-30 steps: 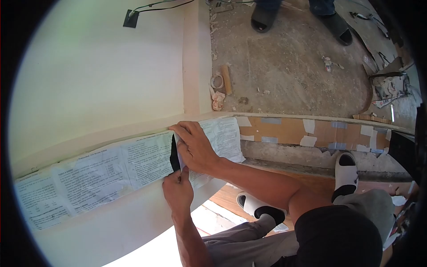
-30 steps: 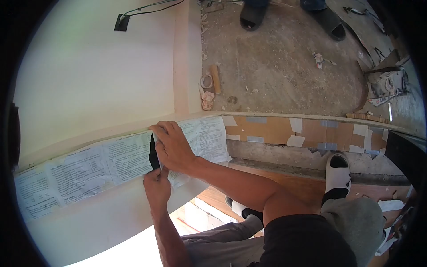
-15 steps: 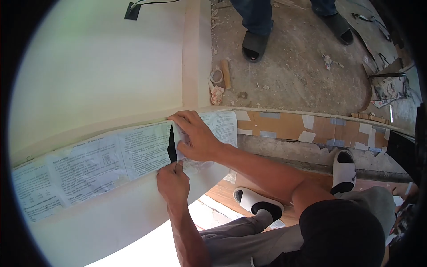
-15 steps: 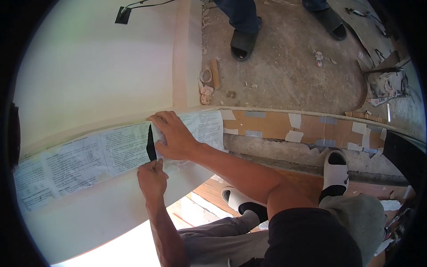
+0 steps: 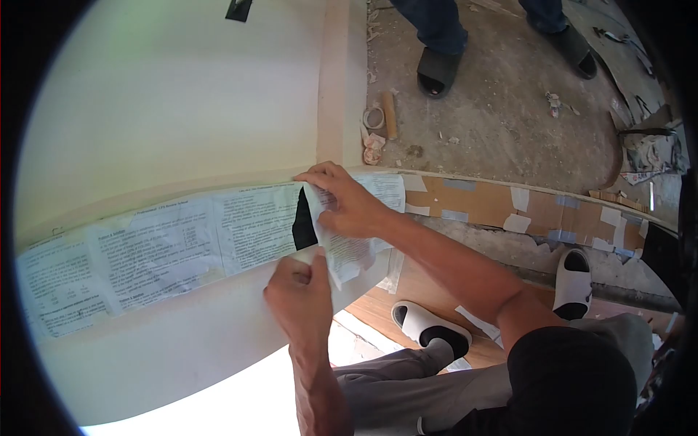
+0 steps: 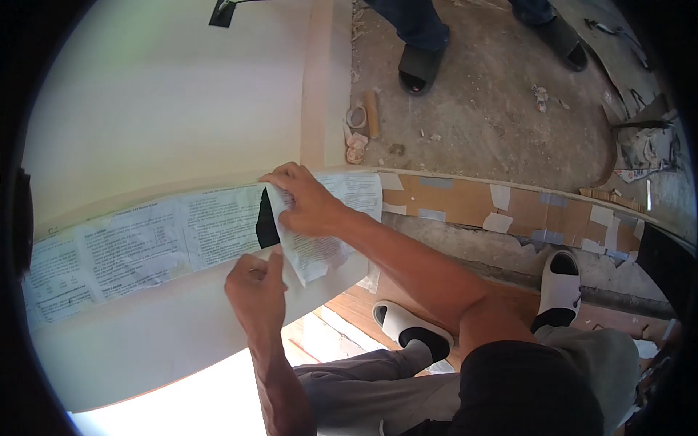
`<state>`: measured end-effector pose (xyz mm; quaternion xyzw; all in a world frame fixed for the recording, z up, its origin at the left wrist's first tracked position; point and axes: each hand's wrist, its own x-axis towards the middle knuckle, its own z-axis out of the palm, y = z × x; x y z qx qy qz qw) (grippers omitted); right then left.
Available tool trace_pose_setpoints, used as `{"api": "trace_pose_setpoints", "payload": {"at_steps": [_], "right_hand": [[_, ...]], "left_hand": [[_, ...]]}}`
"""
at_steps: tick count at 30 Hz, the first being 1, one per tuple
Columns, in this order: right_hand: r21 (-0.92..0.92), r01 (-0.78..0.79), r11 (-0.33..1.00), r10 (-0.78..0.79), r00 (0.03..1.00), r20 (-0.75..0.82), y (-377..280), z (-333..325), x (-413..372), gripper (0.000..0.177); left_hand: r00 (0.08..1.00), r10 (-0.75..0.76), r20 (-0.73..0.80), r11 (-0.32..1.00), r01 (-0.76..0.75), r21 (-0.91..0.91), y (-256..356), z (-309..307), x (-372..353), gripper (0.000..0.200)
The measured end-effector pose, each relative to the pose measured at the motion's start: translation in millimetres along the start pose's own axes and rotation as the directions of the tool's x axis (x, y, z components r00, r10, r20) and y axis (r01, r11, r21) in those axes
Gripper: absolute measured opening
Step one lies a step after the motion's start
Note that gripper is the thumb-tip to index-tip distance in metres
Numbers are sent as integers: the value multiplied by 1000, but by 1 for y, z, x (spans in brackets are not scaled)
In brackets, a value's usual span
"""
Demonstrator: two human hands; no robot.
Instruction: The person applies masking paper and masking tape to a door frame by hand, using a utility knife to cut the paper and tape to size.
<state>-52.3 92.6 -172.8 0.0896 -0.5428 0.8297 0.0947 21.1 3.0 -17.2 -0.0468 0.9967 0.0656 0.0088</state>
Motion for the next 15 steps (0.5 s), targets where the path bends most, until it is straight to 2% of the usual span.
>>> {"api": "trace_pose_setpoints", "payload": {"at_steps": [1,3,4,6,7,10,11,13,14,15], "right_hand": [[2,0,1000,0,1000,7,-2,-1,0,76],[19,-59,998,58,997,41,-4,-3,3,76],[21,-59,998,58,997,45,-2,-4,3,76],[12,-40,999,39,997,67,4,-5,4,75],[14,-42,999,41,997,61,4,-4,3,75],[78,-45,996,44,999,16,6,-4,2,68],[51,-41,998,39,999,23,6,-5,1,70],[35,-34,999,32,998,50,8,-3,3,72],[22,-17,1000,17,999,40,9,-3,2,72],[5,2,1000,-2,1000,28,10,-2,4,73]], "left_hand": [[1000,-6,-3,1000,6,-1,1,5,-2,34],[939,-49,340,997,65,-35,-1,19,-3,40],[940,-53,338,997,68,-34,-6,27,-3,40],[971,-17,237,930,-71,360,-16,43,0,47],[970,-15,241,929,-76,363,-19,41,2,47],[934,-167,316,968,95,232,-26,27,15,53],[932,-171,320,967,96,237,-18,25,12,53],[819,-185,543,943,304,-138,-2,26,3,49],[821,-199,535,939,316,-136,-4,32,-3,49],[895,-147,421,964,225,-143,-8,42,-6,43]]}}
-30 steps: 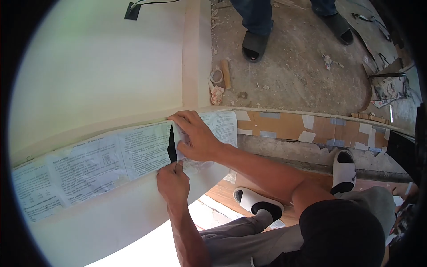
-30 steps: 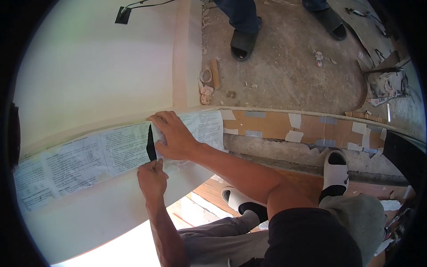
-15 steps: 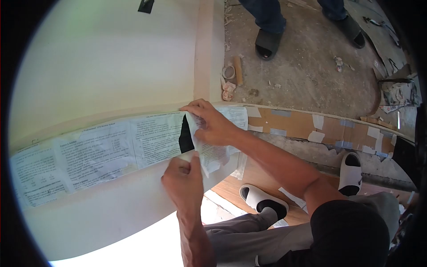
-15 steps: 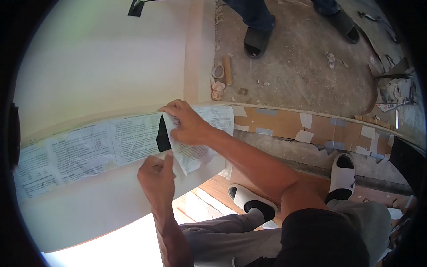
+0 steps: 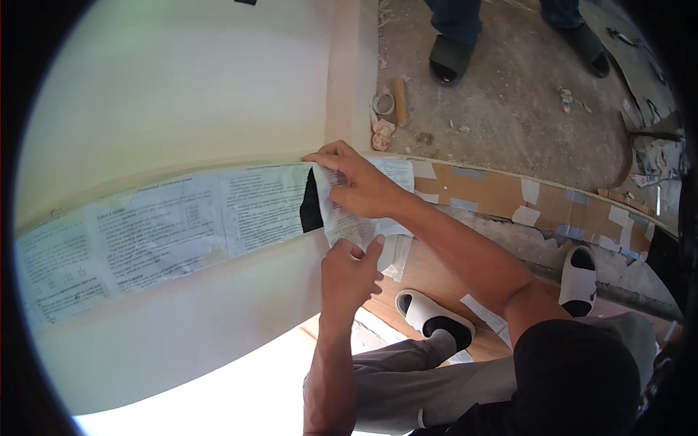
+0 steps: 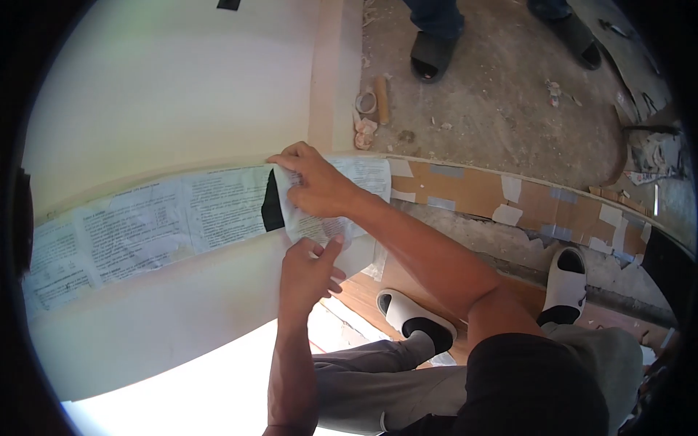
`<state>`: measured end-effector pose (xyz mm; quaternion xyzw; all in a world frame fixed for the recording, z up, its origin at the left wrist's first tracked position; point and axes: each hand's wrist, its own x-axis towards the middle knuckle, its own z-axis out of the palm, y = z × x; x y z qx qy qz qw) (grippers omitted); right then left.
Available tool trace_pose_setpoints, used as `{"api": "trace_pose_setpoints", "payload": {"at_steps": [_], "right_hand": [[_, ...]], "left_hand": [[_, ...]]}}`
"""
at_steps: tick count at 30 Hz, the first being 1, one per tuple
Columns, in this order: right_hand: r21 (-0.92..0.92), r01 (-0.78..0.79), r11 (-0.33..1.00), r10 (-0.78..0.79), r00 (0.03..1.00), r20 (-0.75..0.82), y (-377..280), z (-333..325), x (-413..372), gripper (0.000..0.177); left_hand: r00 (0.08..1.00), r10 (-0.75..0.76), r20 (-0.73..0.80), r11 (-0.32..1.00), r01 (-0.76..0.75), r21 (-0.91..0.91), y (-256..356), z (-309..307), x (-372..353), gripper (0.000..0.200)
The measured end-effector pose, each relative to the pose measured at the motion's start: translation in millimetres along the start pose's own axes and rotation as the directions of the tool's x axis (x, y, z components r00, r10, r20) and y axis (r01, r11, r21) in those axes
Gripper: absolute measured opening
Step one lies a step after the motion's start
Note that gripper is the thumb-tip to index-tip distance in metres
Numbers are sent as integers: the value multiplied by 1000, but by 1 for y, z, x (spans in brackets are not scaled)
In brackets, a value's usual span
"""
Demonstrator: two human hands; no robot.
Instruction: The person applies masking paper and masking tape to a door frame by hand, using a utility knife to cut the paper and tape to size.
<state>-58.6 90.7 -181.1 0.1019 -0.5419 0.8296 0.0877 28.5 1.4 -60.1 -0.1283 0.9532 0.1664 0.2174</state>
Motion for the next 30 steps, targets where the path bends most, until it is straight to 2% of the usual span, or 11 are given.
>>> {"api": "trace_pose_setpoints", "payload": {"at_steps": [1,2,4,5,7,15,20,24,26,28,30], "right_hand": [[1,6,1000,-6,1000,8,-1,1,3,73],[-7,13,1000,-13,1000,11,-1,2,5,73],[-26,14,1000,-14,1000,-3,-3,-1,2,72],[-28,6,1000,-6,1000,-13,-5,-4,0,72],[26,-91,996,90,996,21,-11,-4,-1,71],[6,-24,1000,25,999,-30,-1,2,0,72],[7,-11,1000,12,997,-80,-3,8,-3,73],[-1,-22,1000,21,997,-78,0,8,-4,74],[180,120,976,-75,968,-238,10,8,-6,73],[289,184,940,-49,907,-418,33,-1,-4,70],[97,125,987,-46,812,-582,90,-29,-3,66]], "left_hand": [[989,95,-113,995,-90,46,-1,4,2,39],[989,96,-115,995,-91,47,-1,0,2,39],[916,190,-352,982,-174,79,0,-12,1,36],[895,220,-389,975,-194,105,-1,-15,-1,35],[911,176,-372,984,-155,87,4,-13,-5,33],[953,125,-276,992,-122,28,-13,-20,18,29],[921,115,-371,992,-123,3,-18,-25,22,27],[920,122,-372,988,-147,-40,-23,-26,25,28],[923,109,-368,988,-142,-64,-23,-25,25,29],[922,102,-373,987,-142,-81,-23,-25,26,29],[917,92,-387,984,-143,-105,-22,-26,26,29]]}}
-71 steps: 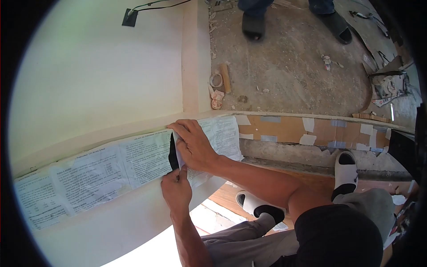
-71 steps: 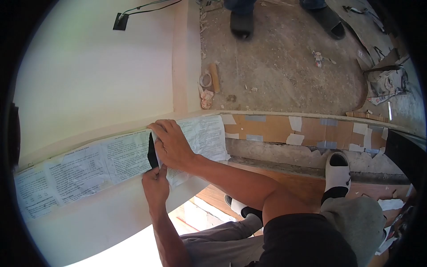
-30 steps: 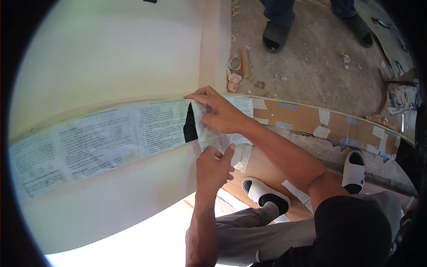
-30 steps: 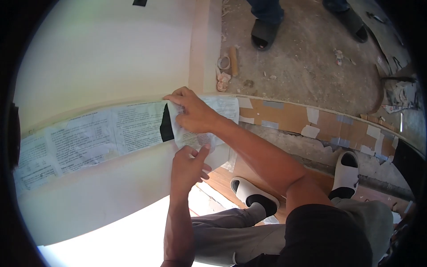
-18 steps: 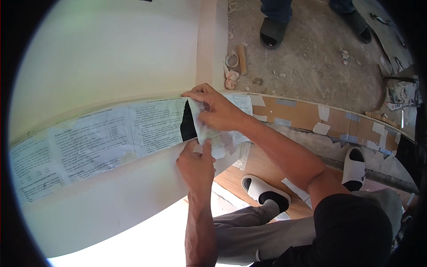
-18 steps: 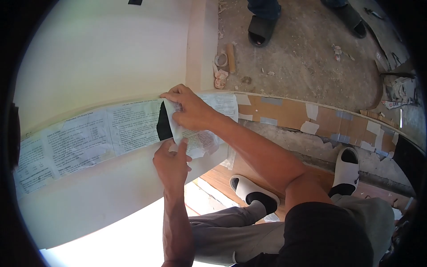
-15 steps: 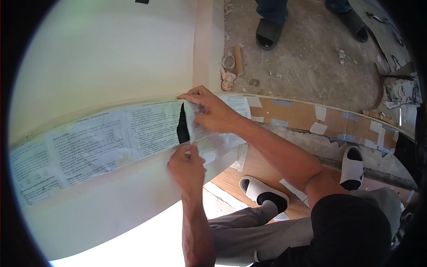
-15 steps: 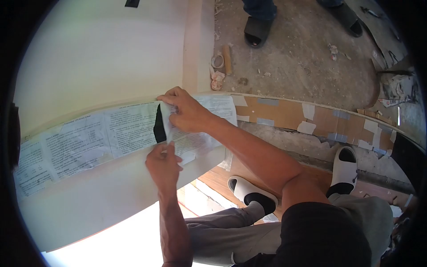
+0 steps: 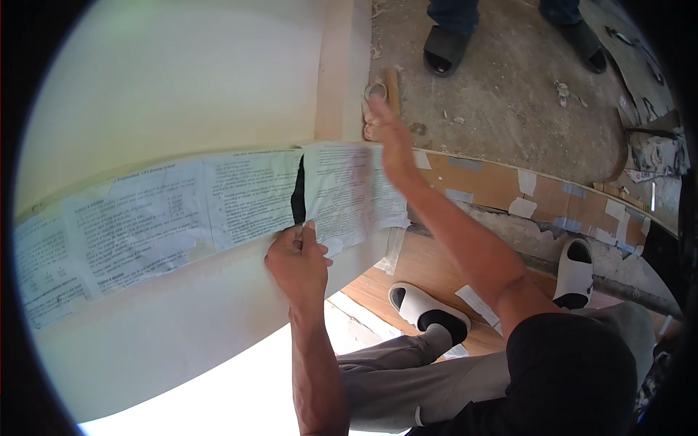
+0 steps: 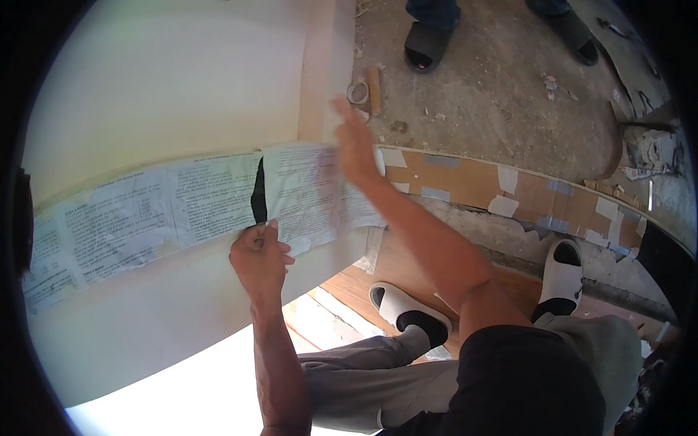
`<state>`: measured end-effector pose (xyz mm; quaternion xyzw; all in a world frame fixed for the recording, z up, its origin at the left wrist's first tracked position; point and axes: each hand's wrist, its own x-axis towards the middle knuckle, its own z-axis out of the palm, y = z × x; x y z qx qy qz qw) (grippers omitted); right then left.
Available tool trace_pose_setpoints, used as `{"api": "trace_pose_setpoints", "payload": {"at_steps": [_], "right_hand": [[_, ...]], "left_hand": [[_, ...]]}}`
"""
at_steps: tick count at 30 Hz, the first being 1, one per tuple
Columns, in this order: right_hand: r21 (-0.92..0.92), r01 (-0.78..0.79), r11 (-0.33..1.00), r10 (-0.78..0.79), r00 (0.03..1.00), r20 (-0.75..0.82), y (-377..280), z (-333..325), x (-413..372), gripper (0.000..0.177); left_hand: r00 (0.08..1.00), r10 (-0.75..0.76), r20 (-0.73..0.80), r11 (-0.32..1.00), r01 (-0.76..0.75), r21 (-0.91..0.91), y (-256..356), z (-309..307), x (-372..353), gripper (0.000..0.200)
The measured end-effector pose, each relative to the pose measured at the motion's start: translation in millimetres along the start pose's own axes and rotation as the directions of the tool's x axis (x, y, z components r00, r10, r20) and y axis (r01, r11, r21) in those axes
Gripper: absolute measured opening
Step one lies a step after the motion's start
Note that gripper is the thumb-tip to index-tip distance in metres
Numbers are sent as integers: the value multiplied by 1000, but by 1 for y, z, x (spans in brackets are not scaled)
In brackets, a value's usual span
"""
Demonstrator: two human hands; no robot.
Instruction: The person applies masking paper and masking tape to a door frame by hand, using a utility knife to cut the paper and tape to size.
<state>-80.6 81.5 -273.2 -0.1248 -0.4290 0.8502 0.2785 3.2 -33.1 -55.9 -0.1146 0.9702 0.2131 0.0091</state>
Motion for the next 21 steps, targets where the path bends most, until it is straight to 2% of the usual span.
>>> {"api": "trace_pose_setpoints", "payload": {"at_steps": [2,3,4,5,7,8,10,14,16,17,19,20,21], "right_hand": [[-351,-119,929,64,984,-164,23,-37,3,57],[-569,-277,774,241,961,-139,19,-57,1,60],[-750,-381,541,409,898,-161,16,-72,-1,62],[-751,-380,540,408,899,-160,23,-80,-5,62],[-747,-306,591,460,888,0,46,-90,-20,71],[-748,-312,586,467,884,-3,58,-89,-28,71],[-774,-174,609,493,847,197,76,-82,-34,80],[-737,-279,615,549,823,146,88,-71,-49,81],[-738,-103,667,367,907,206,98,-77,-58,79],[-736,-103,669,368,907,206,78,-77,-52,79],[-725,-426,542,665,744,60,40,-81,-35,76],[-725,-425,542,667,742,64,50,-82,-35,76],[-660,-453,599,599,801,-6,67,-82,-38,75]], "left_hand": [[1000,-8,25,1000,7,13,1,-2,1,30],[1000,-6,20,1000,6,8,1,-3,1,30],[999,1,34,1000,-1,23,1,-4,2,30],[999,4,51,999,-6,39,0,-4,2,30],[998,-4,56,1000,2,31,0,-4,3,30],[998,-4,58,1000,3,25,0,-5,3,31],[998,-12,59,1000,12,11,1,-5,3,30],[998,-18,52,1000,18,-9,-1,-4,4,30],[998,-28,63,1000,28,-1,2,-5,4,30],[997,-38,69,999,38,4,4,-5,4,29],[997,-32,68,999,32,6,3,-6,5,29],[997,-28,69,1000,27,8,2,-6,5,29],[997,-32,68,999,32,9,2,-6,4,29]]}}
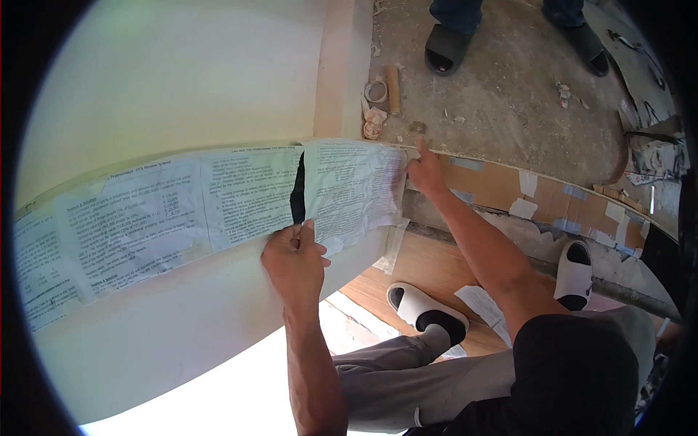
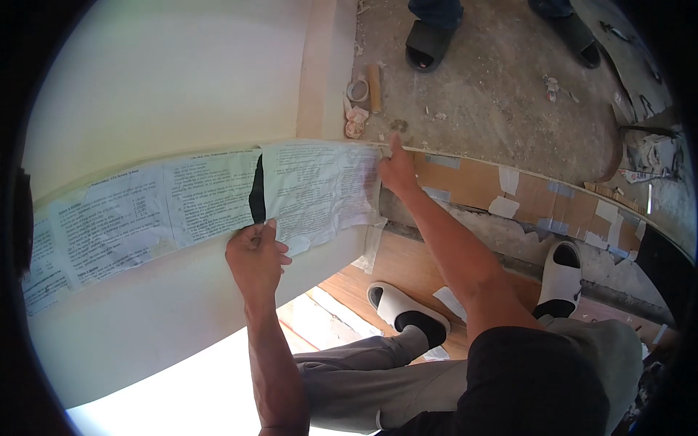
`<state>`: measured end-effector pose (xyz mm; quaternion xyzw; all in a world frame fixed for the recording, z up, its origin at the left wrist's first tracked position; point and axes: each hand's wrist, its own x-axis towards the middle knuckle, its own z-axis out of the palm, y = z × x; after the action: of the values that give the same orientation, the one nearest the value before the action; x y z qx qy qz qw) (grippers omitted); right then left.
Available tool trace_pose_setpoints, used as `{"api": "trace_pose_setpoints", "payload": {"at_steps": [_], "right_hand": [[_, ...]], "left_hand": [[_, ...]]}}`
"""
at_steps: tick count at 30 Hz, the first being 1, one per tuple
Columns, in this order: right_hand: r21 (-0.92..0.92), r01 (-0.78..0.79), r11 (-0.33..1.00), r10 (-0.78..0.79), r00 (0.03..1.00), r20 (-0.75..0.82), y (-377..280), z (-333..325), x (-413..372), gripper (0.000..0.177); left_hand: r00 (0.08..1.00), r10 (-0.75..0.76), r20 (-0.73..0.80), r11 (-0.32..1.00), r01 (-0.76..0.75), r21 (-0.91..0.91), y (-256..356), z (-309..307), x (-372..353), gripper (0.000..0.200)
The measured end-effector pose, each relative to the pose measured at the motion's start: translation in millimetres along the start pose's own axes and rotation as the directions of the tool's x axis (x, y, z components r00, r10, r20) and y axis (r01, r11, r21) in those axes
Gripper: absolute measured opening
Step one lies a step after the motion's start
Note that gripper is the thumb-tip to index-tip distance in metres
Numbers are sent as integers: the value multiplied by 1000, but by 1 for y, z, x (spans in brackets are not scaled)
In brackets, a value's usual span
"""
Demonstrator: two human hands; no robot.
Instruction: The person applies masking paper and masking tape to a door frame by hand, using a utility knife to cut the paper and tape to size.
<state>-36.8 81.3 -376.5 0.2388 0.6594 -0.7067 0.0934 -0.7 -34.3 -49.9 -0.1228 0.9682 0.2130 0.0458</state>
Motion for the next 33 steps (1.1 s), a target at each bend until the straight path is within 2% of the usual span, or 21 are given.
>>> {"api": "trace_pose_setpoints", "payload": {"at_steps": [2,5,7,10,14,17,19,23,26,27,29,32,33], "right_hand": [[89,20,996,-10,993,-116,13,16,6,75],[22,107,994,-106,993,-46,12,35,2,77],[181,45,983,-50,998,27,7,29,-1,78],[217,32,976,-53,995,88,5,22,-9,78],[275,32,961,-53,996,67,8,27,-10,77],[369,-8,929,-14,998,56,-1,18,-14,77],[497,-163,852,121,986,116,-17,4,-22,77],[574,-204,793,162,979,123,-25,-15,-16,77],[495,-187,848,201,979,26,-12,-9,-5,75],[318,-81,945,88,996,-7,0,3,-1,76],[129,27,991,-24,999,-21,13,17,2,76],[207,74,976,-78,997,10,4,31,-5,80],[264,-9,964,-12,997,76,-6,26,-12,80]], "left_hand": [[1000,-8,-16,1000,9,13,5,1,-2,27],[1000,-16,-9,1000,16,27,9,0,-2,27],[1000,0,-4,1000,0,10,3,1,1,28],[1000,4,12,1000,-4,13,3,0,0,29],[1000,0,21,999,-1,37,5,-1,0,30],[1000,-5,18,999,5,40,4,0,-1,30],[1000,-5,21,999,4,40,2,0,0,30],[1000,2,14,998,-3,55,4,0,1,31],[1000,-2,12,999,2,46,3,-1,0,31],[1000,2,13,999,-2,44,4,-1,1,31],[1000,-5,24,999,4,44,4,-1,1,31],[1000,5,16,999,-5,53,3,-1,0,30],[1000,5,21,999,-6,52,2,-1,0,30]]}}
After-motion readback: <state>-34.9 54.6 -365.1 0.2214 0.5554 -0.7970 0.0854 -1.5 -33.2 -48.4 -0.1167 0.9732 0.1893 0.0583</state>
